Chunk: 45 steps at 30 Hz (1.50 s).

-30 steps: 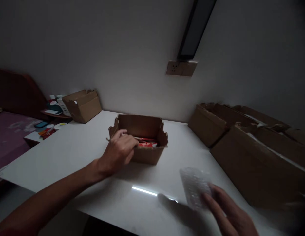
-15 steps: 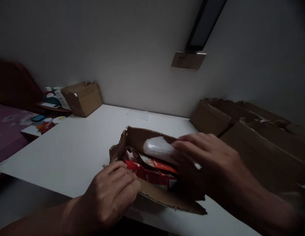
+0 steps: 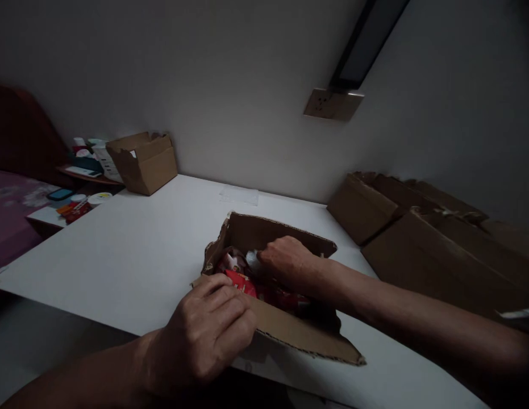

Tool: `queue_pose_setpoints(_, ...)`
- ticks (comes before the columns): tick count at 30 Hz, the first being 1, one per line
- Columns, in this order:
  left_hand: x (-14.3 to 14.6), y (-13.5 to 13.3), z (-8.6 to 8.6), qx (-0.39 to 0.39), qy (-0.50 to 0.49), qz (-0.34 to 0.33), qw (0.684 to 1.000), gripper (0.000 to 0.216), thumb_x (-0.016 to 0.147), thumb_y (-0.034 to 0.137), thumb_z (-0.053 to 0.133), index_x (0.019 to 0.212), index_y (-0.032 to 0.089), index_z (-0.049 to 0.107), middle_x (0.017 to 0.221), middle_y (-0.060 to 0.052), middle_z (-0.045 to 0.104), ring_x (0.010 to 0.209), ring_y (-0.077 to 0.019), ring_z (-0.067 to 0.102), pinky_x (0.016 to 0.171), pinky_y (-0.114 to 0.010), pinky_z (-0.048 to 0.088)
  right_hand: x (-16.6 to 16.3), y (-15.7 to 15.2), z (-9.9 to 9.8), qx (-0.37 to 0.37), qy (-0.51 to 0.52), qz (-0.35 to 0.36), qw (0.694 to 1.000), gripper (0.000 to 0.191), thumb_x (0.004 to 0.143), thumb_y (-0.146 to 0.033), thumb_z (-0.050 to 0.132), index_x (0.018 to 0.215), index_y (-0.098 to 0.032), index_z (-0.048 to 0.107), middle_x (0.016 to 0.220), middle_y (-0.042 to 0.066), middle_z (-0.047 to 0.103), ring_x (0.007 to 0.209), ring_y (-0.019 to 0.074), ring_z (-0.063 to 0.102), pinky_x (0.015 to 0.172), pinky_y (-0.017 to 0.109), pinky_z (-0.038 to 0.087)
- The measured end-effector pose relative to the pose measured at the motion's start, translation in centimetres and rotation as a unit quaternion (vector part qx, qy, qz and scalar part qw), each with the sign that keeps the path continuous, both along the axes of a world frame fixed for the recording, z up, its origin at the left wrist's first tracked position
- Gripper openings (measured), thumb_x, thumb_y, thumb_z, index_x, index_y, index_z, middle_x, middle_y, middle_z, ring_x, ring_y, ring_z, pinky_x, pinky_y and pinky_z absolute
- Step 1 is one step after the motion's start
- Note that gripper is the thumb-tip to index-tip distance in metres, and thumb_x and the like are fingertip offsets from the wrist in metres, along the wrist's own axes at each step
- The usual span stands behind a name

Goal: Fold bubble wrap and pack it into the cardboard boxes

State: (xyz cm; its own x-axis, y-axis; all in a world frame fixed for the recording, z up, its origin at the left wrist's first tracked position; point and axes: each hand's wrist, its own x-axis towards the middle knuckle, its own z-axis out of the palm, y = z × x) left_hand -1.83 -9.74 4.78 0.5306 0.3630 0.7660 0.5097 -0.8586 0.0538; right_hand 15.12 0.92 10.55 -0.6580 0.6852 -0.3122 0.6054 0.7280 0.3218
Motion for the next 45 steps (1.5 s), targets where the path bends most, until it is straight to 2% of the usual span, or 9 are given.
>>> queue_pose_setpoints(5, -1.1, -0.6, 0.4, 0.061, -0.075, 0.078, 0.992, 0.029, 0.082, 0.009, 0.065, 0.11, 0.017, 0.062, 0.11, -0.009, 0.07, 0.116, -0.0249, 0.061, 0.107, -0.048, 0.046, 4.1, -1.4, 2.6, 0.081, 0.11, 0.017, 0.99, 0.006, 0.085, -0.023, 0.065, 0.085, -0.02, 0.07, 0.076, 0.006, 0.075, 0.066, 0.0203, 0.07, 0.061, 0.03, 0.047)
queue_pose_setpoints(10, -3.9, -0.8, -2.2, -0.026, -0.205, 0.167, 0.964, 0.07, 0.078, 0.01, 0.073, 0.139, 0.03, 0.047, 0.135, -0.008, 0.055, 0.129, -0.0272, 0.053, 0.111, -0.051, 0.044, 14.5, -6.5, 3.4, 0.29, 0.388, -0.036, 0.874, 0.032, 0.097, -0.05, 0.05, 0.101, -0.024, 0.069, 0.085, 0.006, 0.075, 0.066, 0.0195, 0.068, 0.058, 0.032, 0.05)
queue_pose_setpoints(14, -4.8, -0.7, -7.9, -0.252, -0.24, 0.231, 0.909, 0.07, 0.085, 0.035, 0.069, 0.148, 0.029, 0.039, 0.14, -0.012, 0.056, 0.122, -0.033, 0.061, 0.101, -0.053, 0.054, 18.0, -11.2, -3.4, 0.153, 0.477, -0.184, 0.846, 0.033, 0.09, -0.044, 0.063, 0.117, -0.026, 0.066, 0.099, 0.008, 0.077, 0.076, 0.0204, 0.073, 0.054, 0.027, 0.056)
queue_pose_setpoints(19, -4.9, 1.2, -12.3, -0.472, -0.278, 0.176, 0.818, 0.063, 0.079, 0.049, 0.07, 0.136, 0.028, 0.053, 0.121, -0.009, 0.071, 0.107, -0.0341, 0.07, 0.085, -0.045, 0.063, 14.0, -11.5, -13.2, 0.003, 0.536, -0.17, 0.827, 0.069, 0.082, -0.038, 0.067, 0.146, -0.022, 0.044, 0.142, 0.016, 0.056, 0.128, 0.0318, 0.057, 0.102, 0.048, 0.051)
queue_pose_setpoints(23, -2.3, 4.3, -10.0, -0.535, -0.313, 0.129, 0.774, 0.055, 0.074, 0.04, 0.074, 0.124, 0.021, 0.061, 0.116, -0.009, 0.074, 0.1, -0.031, 0.072, 0.085, -0.041, 0.062, 12.5, -8.9, -14.4, 0.02, 0.585, -0.176, 0.791, 0.062, 0.084, -0.028, 0.058, 0.143, -0.02, 0.042, 0.131, 0.016, 0.061, 0.12, 0.0315, 0.059, 0.096, 0.048, 0.053)
queue_pose_setpoints(30, 7.6, 8.6, -6.6, -0.54, -0.311, -0.034, 0.781, 0.05, 0.073, 0.026, 0.069, 0.123, 0.017, 0.061, 0.12, -0.011, 0.071, 0.103, -0.0258, 0.068, 0.087, -0.038, 0.057, 19.5, -10.2, -12.3, 0.146, 0.563, -0.303, 0.755, 0.025, 0.087, -0.044, 0.055, 0.097, -0.021, 0.058, 0.083, 0.005, 0.063, 0.067, 0.0196, 0.058, 0.053, 0.031, 0.051)
queue_pose_setpoints(33, 7.1, 7.9, -6.6, -0.558, -0.298, -0.049, 0.773, 0.047, 0.072, 0.025, 0.07, 0.118, 0.017, 0.063, 0.116, -0.011, 0.072, 0.099, -0.0253, 0.069, 0.084, -0.038, 0.057, 19.4, -11.4, -11.4, 0.189, 0.539, -0.299, 0.764, 0.024, 0.089, -0.046, 0.055, 0.092, -0.022, 0.058, 0.081, 0.005, 0.061, 0.068, 0.0201, 0.057, 0.051, 0.03, 0.048)
queue_pose_setpoints(38, 2.2, 7.9, -4.6, -0.516, -0.331, 0.073, 0.787, 0.042, 0.07, 0.034, 0.076, 0.105, 0.015, 0.064, 0.105, -0.009, 0.074, 0.094, -0.0249, 0.069, 0.082, -0.038, 0.058, 14.6, -7.9, -8.5, 0.159, 0.545, -0.203, 0.798, 0.032, 0.093, -0.036, 0.05, 0.121, -0.02, 0.054, 0.105, 0.012, 0.064, 0.094, 0.0274, 0.059, 0.072, 0.039, 0.052)
queue_pose_setpoints(45, 4.9, 10.8, -2.3, -0.481, -0.291, 0.005, 0.827, 0.036, 0.078, 0.032, 0.071, 0.111, 0.018, 0.063, 0.103, -0.004, 0.072, 0.094, -0.0216, 0.068, 0.083, -0.034, 0.056, 16.7, -6.7, -7.4, 0.186, 0.585, -0.259, 0.746, 0.025, 0.092, -0.044, 0.055, 0.102, -0.021, 0.055, 0.093, 0.006, 0.06, 0.081, 0.0216, 0.058, 0.058, 0.031, 0.048)
